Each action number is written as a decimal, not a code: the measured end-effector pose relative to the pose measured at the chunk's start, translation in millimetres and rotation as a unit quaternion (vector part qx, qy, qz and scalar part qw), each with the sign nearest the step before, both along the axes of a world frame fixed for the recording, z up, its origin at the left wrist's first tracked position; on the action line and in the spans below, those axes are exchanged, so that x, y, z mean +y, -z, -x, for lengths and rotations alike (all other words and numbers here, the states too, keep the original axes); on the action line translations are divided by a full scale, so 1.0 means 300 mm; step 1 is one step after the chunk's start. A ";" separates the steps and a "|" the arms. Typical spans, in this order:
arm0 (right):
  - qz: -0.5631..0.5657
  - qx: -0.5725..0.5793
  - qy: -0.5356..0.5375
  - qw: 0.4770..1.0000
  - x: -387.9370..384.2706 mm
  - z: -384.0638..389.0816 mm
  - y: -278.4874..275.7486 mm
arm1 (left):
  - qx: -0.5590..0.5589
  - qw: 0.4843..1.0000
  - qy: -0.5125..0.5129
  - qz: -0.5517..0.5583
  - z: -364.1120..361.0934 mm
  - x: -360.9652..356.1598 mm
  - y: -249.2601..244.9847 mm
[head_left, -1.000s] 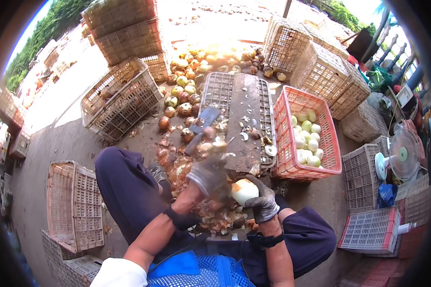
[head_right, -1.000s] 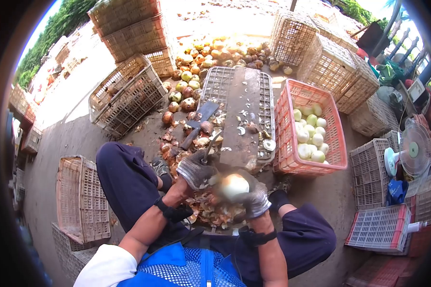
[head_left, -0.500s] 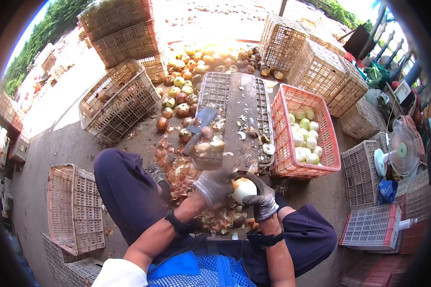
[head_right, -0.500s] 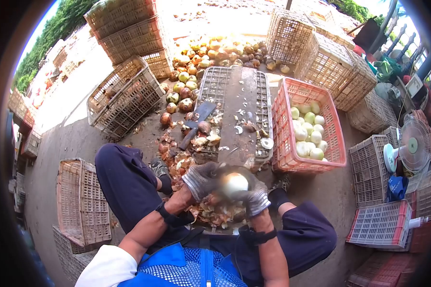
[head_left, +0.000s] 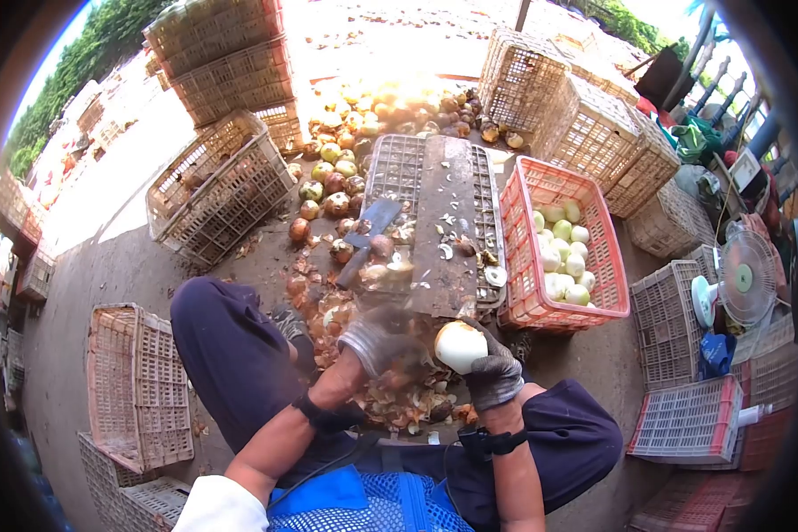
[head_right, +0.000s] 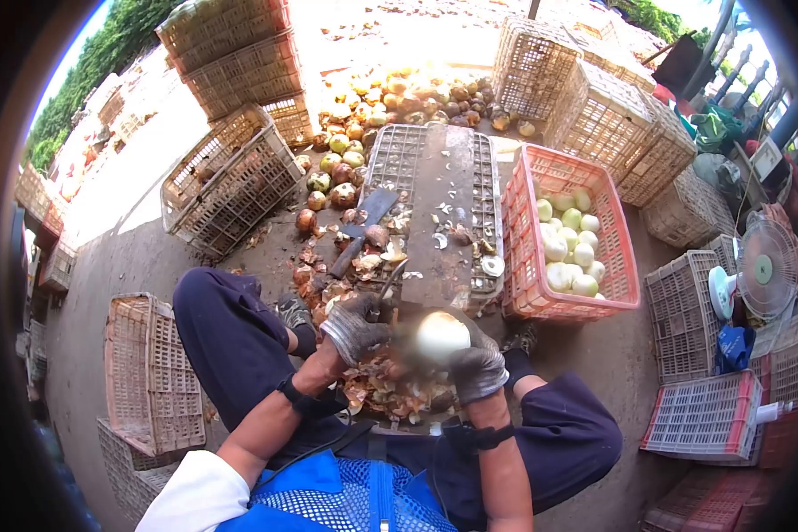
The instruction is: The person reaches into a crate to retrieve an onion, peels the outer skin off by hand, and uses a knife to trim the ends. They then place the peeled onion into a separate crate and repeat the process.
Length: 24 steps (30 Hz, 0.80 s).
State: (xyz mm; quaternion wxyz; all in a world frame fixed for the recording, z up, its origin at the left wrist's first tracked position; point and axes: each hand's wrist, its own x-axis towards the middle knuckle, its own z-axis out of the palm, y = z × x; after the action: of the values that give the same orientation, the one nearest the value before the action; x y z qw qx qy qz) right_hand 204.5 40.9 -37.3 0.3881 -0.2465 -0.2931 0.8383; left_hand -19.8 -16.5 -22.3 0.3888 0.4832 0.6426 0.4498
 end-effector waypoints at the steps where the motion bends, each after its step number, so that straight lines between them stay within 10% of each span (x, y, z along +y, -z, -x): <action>1: 0.028 0.027 0.007 0.999 -0.008 0.005 -0.027 | -0.045 0.999 0.019 -0.003 -0.030 -0.019 0.004; 14: 0.038 0.087 0.044 0.995 -0.026 -0.018 -0.024 | 0.299 0.951 0.080 -0.006 -0.199 0.011 0.107; 18: -0.360 -0.401 0.059 0.840 -0.027 -0.025 -0.033 | 0.121 0.990 0.026 0.070 -0.166 0.024 0.133; 24: -0.021 -0.008 0.072 0.997 -0.019 -0.018 -0.109 | 0.124 0.988 0.079 -0.049 -0.140 -0.006 0.049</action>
State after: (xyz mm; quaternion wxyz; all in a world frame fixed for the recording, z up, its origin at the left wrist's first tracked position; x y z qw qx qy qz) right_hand 209.9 35.3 -4.5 0.4501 -0.2655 -0.2954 0.7998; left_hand 22.1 -18.3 -36.8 0.3159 0.6034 0.6227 0.3851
